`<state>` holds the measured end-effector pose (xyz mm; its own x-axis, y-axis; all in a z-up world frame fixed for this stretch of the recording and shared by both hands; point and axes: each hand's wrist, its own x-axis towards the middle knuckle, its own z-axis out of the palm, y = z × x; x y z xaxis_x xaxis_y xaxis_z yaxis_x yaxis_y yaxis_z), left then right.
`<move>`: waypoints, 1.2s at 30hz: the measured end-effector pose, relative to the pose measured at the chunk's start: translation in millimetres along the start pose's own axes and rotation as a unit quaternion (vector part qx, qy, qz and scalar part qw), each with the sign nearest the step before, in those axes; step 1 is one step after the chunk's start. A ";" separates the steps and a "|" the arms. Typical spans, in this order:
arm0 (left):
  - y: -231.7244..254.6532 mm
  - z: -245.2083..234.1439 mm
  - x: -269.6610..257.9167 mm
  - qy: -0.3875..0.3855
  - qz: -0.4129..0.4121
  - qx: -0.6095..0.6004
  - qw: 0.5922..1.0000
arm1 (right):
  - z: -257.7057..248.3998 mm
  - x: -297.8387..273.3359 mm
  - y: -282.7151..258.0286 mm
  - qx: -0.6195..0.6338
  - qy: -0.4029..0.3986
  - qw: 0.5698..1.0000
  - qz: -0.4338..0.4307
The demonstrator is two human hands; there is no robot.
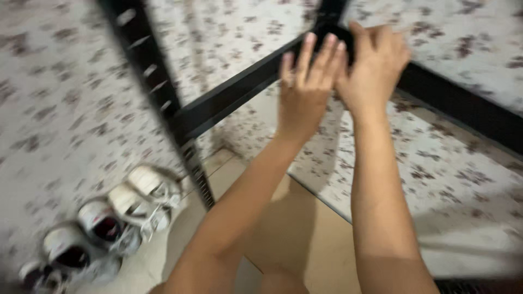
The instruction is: The person assembles a black metal shelving unit by attaching horizontal support bars to vertical uprights and then placing a flat cardboard sheet onto the frame as a shelf. The person handles metal bars and a cardboard sheet by hand.
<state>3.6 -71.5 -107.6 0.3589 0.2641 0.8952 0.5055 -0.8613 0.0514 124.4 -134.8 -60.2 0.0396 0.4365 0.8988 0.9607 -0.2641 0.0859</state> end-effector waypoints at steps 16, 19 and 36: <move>27.4 -95.8 21.3 -0.324 0.092 -0.059 0.940 | -122.5 4.2 -55.1 0.016 -0.261 0.948 0.179; 37.5 -131.4 32.2 -0.377 0.145 -0.029 0.914 | -185.0 7.9 -58.9 0.032 -0.350 0.913 0.205; 115.7 -382.6 172.6 -0.436 0.128 -0.281 0.846 | -520.3 50.1 -105.6 0.042 -0.402 0.792 0.458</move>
<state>-176.1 -291.7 222.2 0.9657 0.0478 0.2552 -0.0396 -0.9443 0.3267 -118.1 -532.5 199.4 0.8601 0.5102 0.0015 0.4418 -0.7433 -0.5024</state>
